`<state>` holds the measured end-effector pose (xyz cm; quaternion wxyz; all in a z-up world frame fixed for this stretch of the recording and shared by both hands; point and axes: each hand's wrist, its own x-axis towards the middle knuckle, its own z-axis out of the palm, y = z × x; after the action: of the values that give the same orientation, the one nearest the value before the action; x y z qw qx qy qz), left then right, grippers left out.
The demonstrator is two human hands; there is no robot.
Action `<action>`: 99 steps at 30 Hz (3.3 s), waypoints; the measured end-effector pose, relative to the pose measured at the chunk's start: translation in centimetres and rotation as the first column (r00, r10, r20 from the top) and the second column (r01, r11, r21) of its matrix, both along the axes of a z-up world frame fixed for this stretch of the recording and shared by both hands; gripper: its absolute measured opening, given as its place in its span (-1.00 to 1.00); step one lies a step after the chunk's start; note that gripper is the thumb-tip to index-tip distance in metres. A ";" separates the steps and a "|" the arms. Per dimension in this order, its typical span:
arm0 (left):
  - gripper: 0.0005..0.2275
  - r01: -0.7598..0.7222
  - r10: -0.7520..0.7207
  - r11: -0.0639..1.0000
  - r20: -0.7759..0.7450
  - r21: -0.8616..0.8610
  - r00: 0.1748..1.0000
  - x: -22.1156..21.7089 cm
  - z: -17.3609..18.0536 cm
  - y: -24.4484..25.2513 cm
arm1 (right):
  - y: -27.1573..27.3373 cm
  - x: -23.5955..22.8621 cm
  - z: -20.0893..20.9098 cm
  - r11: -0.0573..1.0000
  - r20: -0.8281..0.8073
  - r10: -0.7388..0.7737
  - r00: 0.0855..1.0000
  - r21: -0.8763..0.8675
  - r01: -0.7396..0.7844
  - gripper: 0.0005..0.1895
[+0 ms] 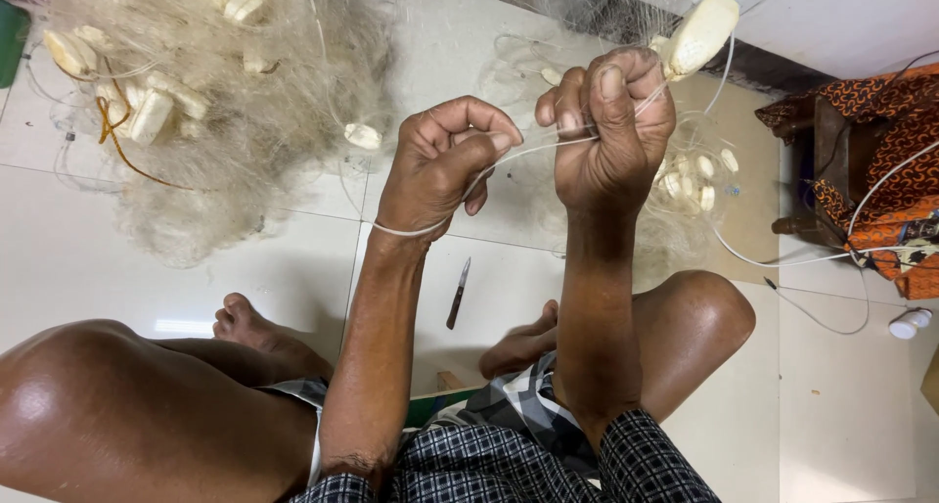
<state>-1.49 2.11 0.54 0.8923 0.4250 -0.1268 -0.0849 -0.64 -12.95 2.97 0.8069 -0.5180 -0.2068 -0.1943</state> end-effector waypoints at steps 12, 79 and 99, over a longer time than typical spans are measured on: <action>-0.95 -0.210 0.211 0.977 0.165 -0.022 0.963 0.5 -2.1 1.6 | -0.7 0.4 -0.5 0.974 -0.076 0.173 0.982 0.158 -0.159 -0.96; -0.83 -0.186 0.176 0.866 -0.065 -0.464 0.982 3.4 -2.5 -2.4 | -2.6 1.8 -1.4 0.940 0.087 0.251 0.964 0.218 -0.264 -0.92; -0.95 -0.384 0.435 0.810 0.014 -0.444 0.901 1.8 -1.4 2.3 | -9.4 6.7 -1.3 0.934 -0.123 0.122 0.985 0.350 -0.072 -0.89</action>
<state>0.29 4.42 -0.82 0.9520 0.2386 -0.0988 0.1640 6.06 -22.36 1.65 0.9063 -0.3708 -0.1369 -0.1498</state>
